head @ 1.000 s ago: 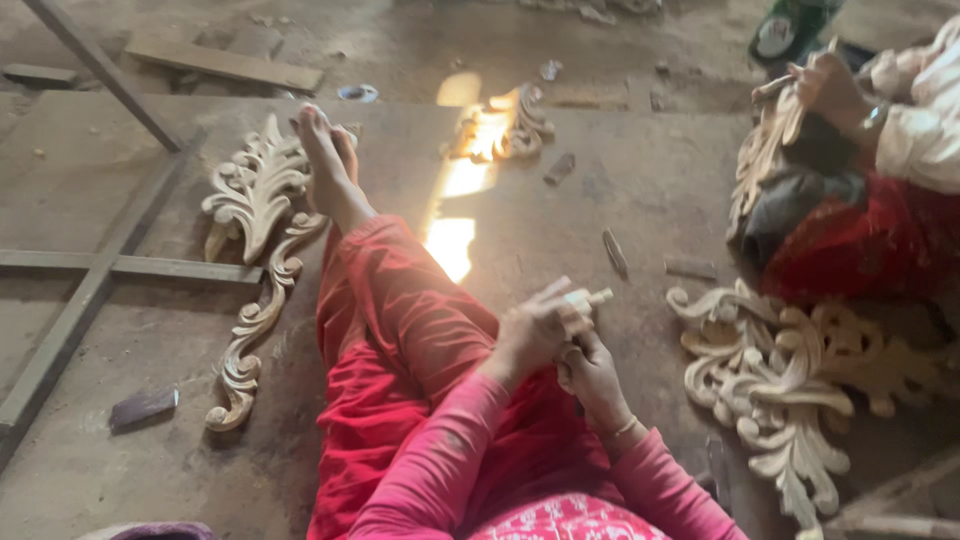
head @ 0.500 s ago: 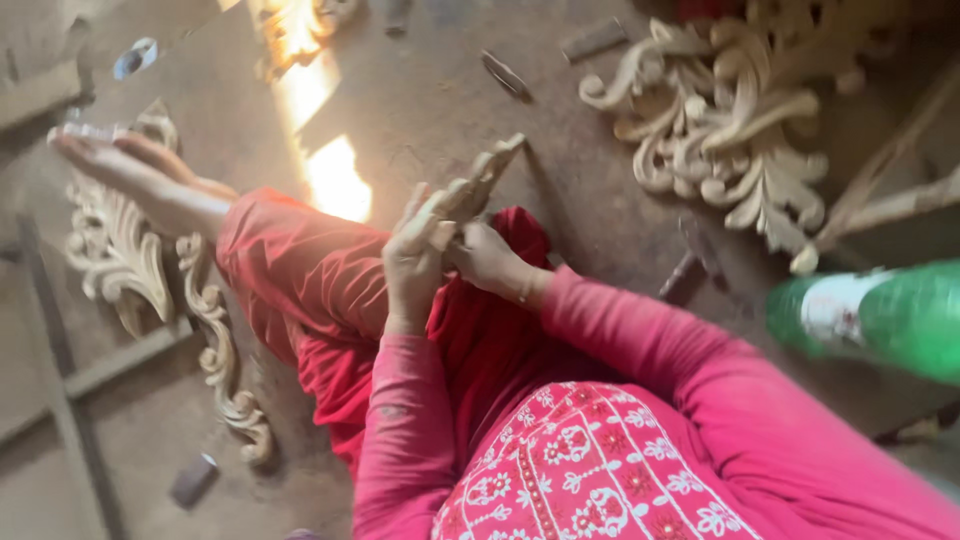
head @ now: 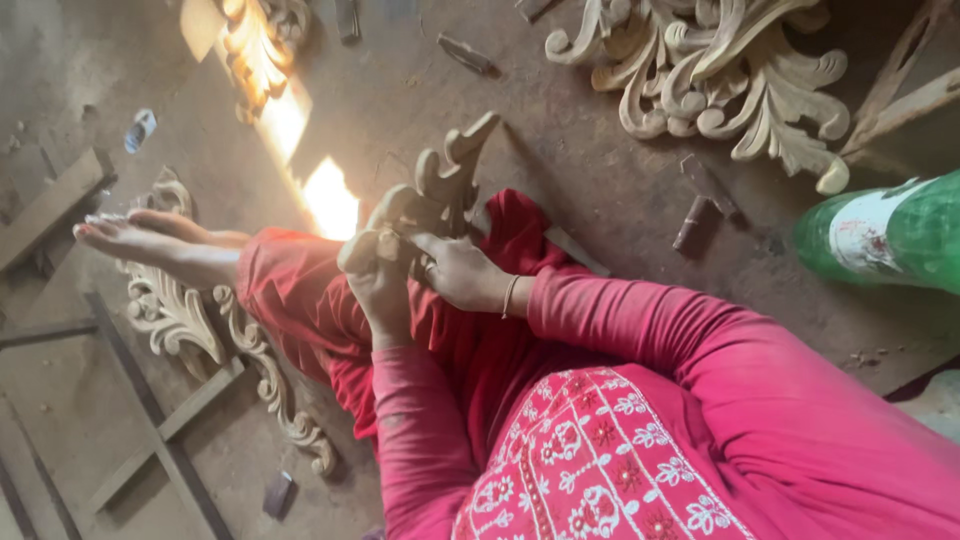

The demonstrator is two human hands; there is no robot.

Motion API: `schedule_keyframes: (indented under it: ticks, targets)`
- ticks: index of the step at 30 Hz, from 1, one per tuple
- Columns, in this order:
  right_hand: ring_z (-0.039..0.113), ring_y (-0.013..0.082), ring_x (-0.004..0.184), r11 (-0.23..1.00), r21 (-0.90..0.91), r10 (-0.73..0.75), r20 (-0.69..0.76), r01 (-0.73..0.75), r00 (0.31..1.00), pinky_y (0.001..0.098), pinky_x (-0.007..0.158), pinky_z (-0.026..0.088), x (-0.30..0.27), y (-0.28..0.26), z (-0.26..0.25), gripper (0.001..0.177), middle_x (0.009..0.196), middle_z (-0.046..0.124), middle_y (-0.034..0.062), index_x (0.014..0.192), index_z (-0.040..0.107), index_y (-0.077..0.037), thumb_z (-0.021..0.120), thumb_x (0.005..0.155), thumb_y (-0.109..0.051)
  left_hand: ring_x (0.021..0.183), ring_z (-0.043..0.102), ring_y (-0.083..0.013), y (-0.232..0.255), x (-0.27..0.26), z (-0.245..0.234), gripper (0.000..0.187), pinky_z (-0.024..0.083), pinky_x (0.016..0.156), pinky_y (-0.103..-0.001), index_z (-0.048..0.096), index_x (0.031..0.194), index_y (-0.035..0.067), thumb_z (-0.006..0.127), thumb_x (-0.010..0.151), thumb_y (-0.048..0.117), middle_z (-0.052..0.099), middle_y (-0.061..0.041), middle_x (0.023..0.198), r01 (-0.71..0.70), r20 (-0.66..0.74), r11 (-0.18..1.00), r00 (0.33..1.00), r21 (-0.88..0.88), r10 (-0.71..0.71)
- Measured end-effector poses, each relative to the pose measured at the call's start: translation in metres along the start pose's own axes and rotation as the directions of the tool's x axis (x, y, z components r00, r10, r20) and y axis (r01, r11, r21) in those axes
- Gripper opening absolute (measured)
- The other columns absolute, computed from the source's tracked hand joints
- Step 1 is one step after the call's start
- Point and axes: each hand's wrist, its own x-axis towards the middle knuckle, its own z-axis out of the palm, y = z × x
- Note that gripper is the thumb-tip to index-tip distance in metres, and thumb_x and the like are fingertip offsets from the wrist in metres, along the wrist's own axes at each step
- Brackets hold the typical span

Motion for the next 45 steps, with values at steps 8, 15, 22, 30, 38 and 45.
schedule_keyframes:
  ticks: [8,15,22,30,38,45]
  targets:
    - [0.073,0.0386,0.093,0.817,-0.119,0.537,0.51,-0.564,0.672,0.0481,0.082,0.055,-0.005,0.013,0.016,0.042,0.1,0.074,0.0219,0.136,0.058,-0.01,0.056,0.101,-0.032,0.102,0.064,-0.0161,0.002,-0.002,-0.01,0.034,0.043,0.101,-0.032,0.067,0.128,-0.002,0.063,0.104,0.022,0.073,-0.008,0.112,0.059,-0.021,0.997,0.998,-0.055,-0.06]
    - [0.066,0.0287,0.123,0.734,0.216,0.485,0.498,-0.644,0.719,0.0374,0.102,0.049,-0.048,0.015,-0.01,0.051,0.128,0.066,0.0172,0.145,0.045,-0.007,0.058,0.102,-0.03,0.097,0.064,-0.0136,-0.002,-0.007,-0.028,0.036,0.047,0.091,-0.029,0.066,0.129,-0.002,0.064,0.104,0.025,0.072,-0.006,0.11,0.106,-0.026,0.987,0.994,-0.12,-0.11]
    - [0.065,0.0282,0.123,0.767,0.206,0.499,0.404,-0.608,0.767,0.038,0.105,0.05,-0.027,0.024,-0.009,0.049,0.132,0.067,0.018,0.144,0.05,-0.005,0.06,0.1,-0.023,0.092,0.063,-0.0112,-0.006,-0.009,-0.031,0.038,0.051,0.081,-0.026,0.065,0.13,-0.001,0.066,0.105,0.028,0.071,-0.005,0.109,0.14,-0.007,0.978,0.99,-0.153,-0.143]
    - [0.061,0.0082,0.063,0.48,0.323,0.69,0.436,-0.816,0.579,0.024,0.056,0.054,0.003,0.016,-0.024,0.047,0.101,0.073,0.0059,0.143,0.057,-0.007,0.061,0.098,-0.021,0.09,0.064,-0.0071,0.008,0.001,-0.019,0.038,0.05,0.077,-0.021,0.065,0.133,0.0,0.069,0.103,0.024,0.072,-0.005,0.112,0.119,-0.007,0.978,0.993,-0.171,-0.122]
    - [0.059,0.0039,0.074,0.454,0.498,0.637,0.398,-0.738,0.66,0.0222,0.062,0.052,0.001,0.008,-0.02,0.047,0.094,0.069,-0.0002,0.145,0.059,-0.006,0.064,0.1,-0.019,0.076,0.063,-0.0058,0.007,0.023,-0.001,0.015,0.05,0.067,-0.02,0.07,0.107,0.001,0.074,0.098,0.012,0.071,0.0,0.09,0.085,-0.094,0.978,0.99,-0.192,-0.104]
    - [0.067,0.0035,0.082,0.148,0.657,0.695,0.462,-0.739,0.551,0.0218,0.068,0.056,0.007,-0.003,-0.01,0.037,0.099,0.07,-0.0046,0.127,0.057,-0.003,0.068,0.096,-0.019,0.079,0.057,-0.008,-0.002,0.01,0.014,0.014,0.046,0.07,-0.023,0.069,0.101,0.0,0.072,0.102,0.013,0.066,-0.004,0.094,-0.069,-0.099,0.992,0.992,0.105,0.079]
